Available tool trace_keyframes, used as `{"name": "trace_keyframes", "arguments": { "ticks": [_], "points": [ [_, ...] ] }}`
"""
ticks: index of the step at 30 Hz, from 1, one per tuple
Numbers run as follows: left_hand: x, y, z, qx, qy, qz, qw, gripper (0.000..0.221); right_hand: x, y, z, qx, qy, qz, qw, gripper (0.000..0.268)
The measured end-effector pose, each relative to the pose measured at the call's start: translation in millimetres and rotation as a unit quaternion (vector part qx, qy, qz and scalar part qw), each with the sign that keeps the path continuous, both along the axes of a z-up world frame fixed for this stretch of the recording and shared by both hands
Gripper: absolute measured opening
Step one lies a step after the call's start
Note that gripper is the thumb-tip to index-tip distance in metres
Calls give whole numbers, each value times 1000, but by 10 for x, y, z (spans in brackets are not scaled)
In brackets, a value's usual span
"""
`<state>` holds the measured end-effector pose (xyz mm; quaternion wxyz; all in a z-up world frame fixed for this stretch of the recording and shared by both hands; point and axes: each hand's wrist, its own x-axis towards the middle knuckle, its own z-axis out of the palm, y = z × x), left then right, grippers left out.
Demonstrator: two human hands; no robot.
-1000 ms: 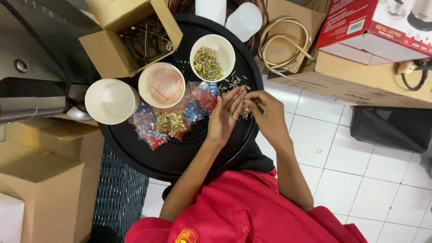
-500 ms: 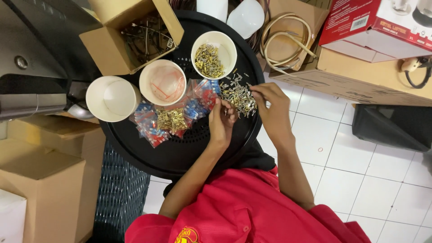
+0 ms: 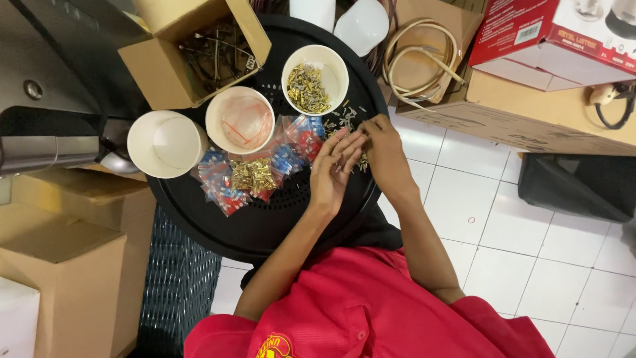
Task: Sorting small gold-colored electronic connectors or pins from a central pile into specific bags or bowls.
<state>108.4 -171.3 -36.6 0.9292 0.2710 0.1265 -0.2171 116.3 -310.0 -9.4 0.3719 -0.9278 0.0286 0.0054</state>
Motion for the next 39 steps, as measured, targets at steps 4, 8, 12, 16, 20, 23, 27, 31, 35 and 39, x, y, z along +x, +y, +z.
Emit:
{"name": "trace_keyframes", "arguments": {
  "ticks": [4,8,12,16,20,23,27,31,35,39],
  "points": [
    [8,24,86,0,-20,4,1000,52,-50,12,548,66,28,-38,997,8],
    [1,-1,-43,15,-7,1,1000,49,-170,84,842,77,35,-45,995,12],
    [-51,-59,-386,-11,65,8,998,36,-144,129,861,94,32,-28,995,17],
    [-81,-96,-416,-32,63,-4,997,32,115,32,487,57,-45,-57,996,15],
    [-79,-64,-363,-36,74,-27,996,37,349,18,-115,10,-83,-2,997,14],
    [-69,-35,-370,-22,68,-32,997,47,342,112,-124,52,-58,12,997,14],
    [-53,-23,-493,-65,81,-15,994,57,267,-31,-447,0,-35,24,999,9],
    [-59,-14,-380,-87,88,-14,992,55,149,-38,104,-4,-39,-3,999,9],
    [-56,-20,-271,-18,49,-26,998,46,8,10,732,88,-33,-49,994,7],
    [-46,-7,-158,-49,59,-45,996,49,-146,53,994,96,-4,-13,995,12]
  ]
}}
